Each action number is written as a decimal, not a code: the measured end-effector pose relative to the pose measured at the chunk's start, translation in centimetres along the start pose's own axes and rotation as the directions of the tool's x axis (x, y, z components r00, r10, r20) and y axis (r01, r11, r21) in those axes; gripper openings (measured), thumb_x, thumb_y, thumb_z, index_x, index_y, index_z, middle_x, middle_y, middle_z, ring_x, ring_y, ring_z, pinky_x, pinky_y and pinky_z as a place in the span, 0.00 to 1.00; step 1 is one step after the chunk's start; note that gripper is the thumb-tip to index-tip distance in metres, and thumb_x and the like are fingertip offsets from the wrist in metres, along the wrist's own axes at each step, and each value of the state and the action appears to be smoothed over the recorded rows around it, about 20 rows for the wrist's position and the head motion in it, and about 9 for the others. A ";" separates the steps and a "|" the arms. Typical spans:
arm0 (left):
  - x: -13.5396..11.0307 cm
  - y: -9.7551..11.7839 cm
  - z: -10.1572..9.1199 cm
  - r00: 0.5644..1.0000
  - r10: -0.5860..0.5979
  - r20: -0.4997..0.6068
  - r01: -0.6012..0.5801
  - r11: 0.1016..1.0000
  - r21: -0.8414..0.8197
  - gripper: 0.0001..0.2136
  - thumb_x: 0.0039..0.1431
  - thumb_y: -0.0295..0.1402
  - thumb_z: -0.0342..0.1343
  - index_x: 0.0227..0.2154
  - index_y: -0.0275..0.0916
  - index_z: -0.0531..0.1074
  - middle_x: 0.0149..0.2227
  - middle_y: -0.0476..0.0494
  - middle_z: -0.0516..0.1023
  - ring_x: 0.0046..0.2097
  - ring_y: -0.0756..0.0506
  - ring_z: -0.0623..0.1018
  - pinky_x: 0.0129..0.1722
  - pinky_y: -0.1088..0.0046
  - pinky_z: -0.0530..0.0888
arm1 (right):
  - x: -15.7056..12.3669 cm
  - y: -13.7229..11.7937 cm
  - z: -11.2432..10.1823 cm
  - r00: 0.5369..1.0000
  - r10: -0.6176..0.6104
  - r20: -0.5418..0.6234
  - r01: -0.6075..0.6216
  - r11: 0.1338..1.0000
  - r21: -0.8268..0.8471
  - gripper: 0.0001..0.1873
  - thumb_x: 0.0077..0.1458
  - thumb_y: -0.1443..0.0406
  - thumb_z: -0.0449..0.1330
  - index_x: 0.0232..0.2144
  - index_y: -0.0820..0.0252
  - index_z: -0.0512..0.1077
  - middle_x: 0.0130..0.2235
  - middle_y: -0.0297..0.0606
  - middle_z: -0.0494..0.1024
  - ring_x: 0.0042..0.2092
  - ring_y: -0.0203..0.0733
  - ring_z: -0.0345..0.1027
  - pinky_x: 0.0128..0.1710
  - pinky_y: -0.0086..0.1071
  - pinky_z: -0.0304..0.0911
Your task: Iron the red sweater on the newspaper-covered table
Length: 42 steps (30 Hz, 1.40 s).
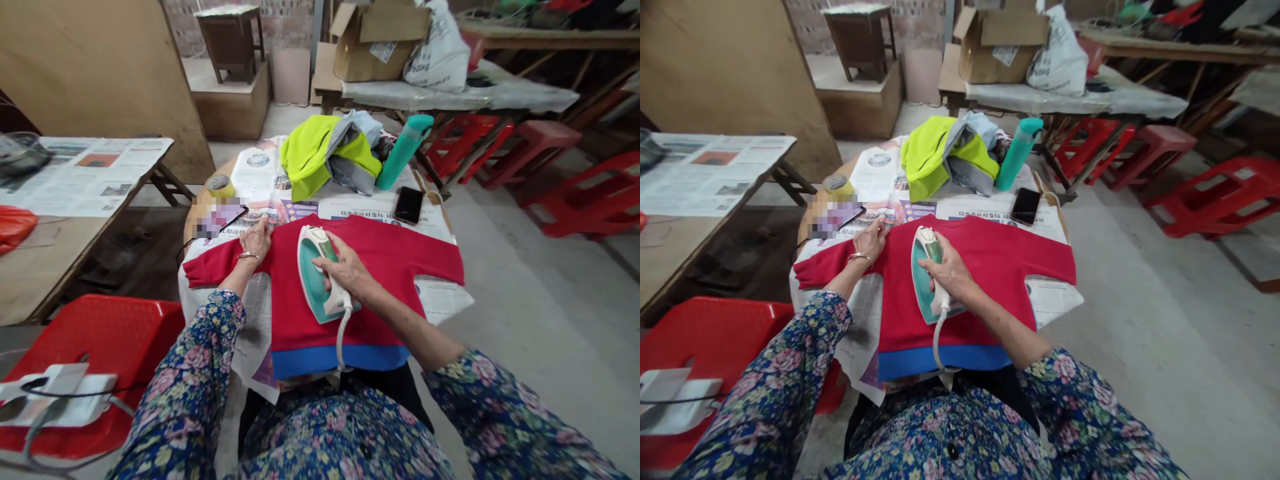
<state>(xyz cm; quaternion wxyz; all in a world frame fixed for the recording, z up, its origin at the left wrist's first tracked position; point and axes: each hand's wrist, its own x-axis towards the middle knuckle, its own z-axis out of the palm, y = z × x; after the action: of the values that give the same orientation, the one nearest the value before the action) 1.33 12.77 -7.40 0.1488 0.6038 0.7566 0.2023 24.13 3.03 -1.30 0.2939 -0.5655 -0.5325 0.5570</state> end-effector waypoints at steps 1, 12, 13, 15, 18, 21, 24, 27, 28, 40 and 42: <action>-0.1 0.0 0.0 1.000 0.001 -0.003 -0.001 1.000 -0.006 0.04 0.74 0.32 0.54 0.41 0.43 0.73 0.46 0.40 0.85 0.57 0.34 0.82 0.61 0.57 0.68 | -0.9 0.1 -0.2 1.000 0.009 0.008 -0.008 1.000 -0.008 0.56 0.60 0.61 0.66 0.83 0.61 0.47 0.25 0.27 0.73 0.22 0.43 0.71 0.23 0.33 0.69; 0.9 1.3 -0.2 0.997 -0.076 -0.004 0.076 0.996 0.044 0.11 0.75 0.33 0.47 0.47 0.40 0.75 0.50 0.33 0.85 0.60 0.30 0.79 0.62 0.52 0.68 | 2.5 -1.4 -2.1 0.994 -0.085 -0.069 0.075 0.989 -0.127 0.48 0.60 0.67 0.63 0.80 0.64 0.57 0.22 0.24 0.72 0.22 0.41 0.71 0.27 0.34 0.71; 0.9 1.4 -0.3 0.997 -0.081 -0.001 0.081 0.995 0.053 0.12 0.75 0.34 0.46 0.48 0.40 0.76 0.52 0.32 0.84 0.60 0.30 0.79 0.62 0.51 0.68 | 3.0 -1.6 -2.1 0.994 -0.084 -0.068 0.074 0.988 -0.137 0.48 0.60 0.67 0.63 0.80 0.63 0.57 0.22 0.24 0.72 0.22 0.41 0.71 0.28 0.34 0.71; 1.0 1.6 -0.4 0.995 -0.096 -0.002 0.096 0.993 0.073 0.14 0.75 0.34 0.46 0.50 0.38 0.76 0.55 0.27 0.83 0.61 0.27 0.79 0.62 0.47 0.68 | 3.3 -1.6 -2.0 0.995 -0.077 -0.066 0.067 0.989 -0.135 0.48 0.62 0.67 0.63 0.81 0.63 0.56 0.22 0.25 0.72 0.22 0.40 0.70 0.27 0.33 0.71; 1.3 1.7 -0.4 0.995 -0.090 -0.042 0.096 0.980 0.174 0.16 0.70 0.30 0.47 0.52 0.36 0.77 0.61 0.22 0.78 0.65 0.23 0.74 0.62 0.41 0.68 | 1.6 -1.0 -2.1 0.999 -0.045 -0.006 0.044 0.994 -0.099 0.50 0.63 0.67 0.64 0.82 0.61 0.51 0.24 0.26 0.73 0.21 0.38 0.68 0.26 0.31 0.69; 1.9 2.3 0.0 0.998 0.043 -0.051 -0.027 0.958 0.285 0.19 0.66 0.26 0.48 0.55 0.37 0.77 0.63 0.24 0.77 0.67 0.24 0.71 0.64 0.40 0.66 | -1.6 -0.1 -2.5 0.995 0.002 0.104 0.006 0.997 -0.076 0.51 0.64 0.66 0.64 0.83 0.59 0.50 0.23 0.25 0.72 0.21 0.38 0.67 0.24 0.31 0.69; 2.6 4.1 1.3 0.980 0.196 0.033 -0.197 0.942 0.272 0.20 0.71 0.32 0.48 0.61 0.40 0.76 0.66 0.29 0.77 0.68 0.28 0.70 0.66 0.46 0.67 | -4.6 0.9 -3.4 0.982 0.036 0.184 -0.024 0.997 -0.069 0.50 0.63 0.65 0.63 0.82 0.55 0.53 0.24 0.25 0.71 0.21 0.37 0.65 0.23 0.30 0.66; 3.4 6.6 3.2 0.951 0.280 0.128 -0.303 0.924 0.234 0.19 0.72 0.39 0.54 0.61 0.41 0.75 0.68 0.28 0.75 0.71 0.28 0.69 0.67 0.48 0.68 | -6.6 1.7 -4.4 0.976 0.065 0.208 -0.049 0.996 -0.079 0.48 0.62 0.64 0.64 0.81 0.52 0.56 0.24 0.24 0.69 0.20 0.36 0.62 0.21 0.28 0.62; 3.8 7.3 3.7 0.947 0.285 0.146 -0.312 0.924 0.220 0.19 0.72 0.40 0.55 0.60 0.41 0.76 0.67 0.27 0.75 0.71 0.27 0.69 0.68 0.48 0.68 | -7.1 1.9 -4.7 0.976 0.073 0.203 -0.058 0.995 -0.081 0.47 0.62 0.64 0.63 0.81 0.52 0.57 0.24 0.23 0.68 0.20 0.35 0.61 0.20 0.27 0.61; 6.1 8.2 6.1 0.978 0.199 0.065 -0.206 0.970 0.125 0.14 0.73 0.33 0.50 0.55 0.43 0.76 0.60 0.33 0.82 0.64 0.33 0.77 0.64 0.52 0.72 | -6.0 1.6 -6.3 0.984 0.111 0.142 -0.102 0.992 -0.071 0.51 0.62 0.62 0.66 0.82 0.53 0.55 0.22 0.23 0.66 0.20 0.36 0.60 0.20 0.29 0.61; 6.6 8.2 6.1 0.983 0.178 0.048 -0.182 0.976 0.117 0.15 0.72 0.33 0.49 0.56 0.42 0.76 0.60 0.31 0.82 0.64 0.31 0.77 0.65 0.51 0.71 | -5.1 1.0 -6.1 0.988 0.076 0.132 -0.070 0.996 -0.054 0.51 0.62 0.62 0.65 0.82 0.55 0.54 0.21 0.23 0.65 0.20 0.37 0.61 0.20 0.29 0.61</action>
<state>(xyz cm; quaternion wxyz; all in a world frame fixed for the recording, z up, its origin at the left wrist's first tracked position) 9.74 21.54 -8.62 0.1074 0.6814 0.7067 0.1574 31.07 -0.38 0.62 0.2229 -0.5532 -0.5436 0.5906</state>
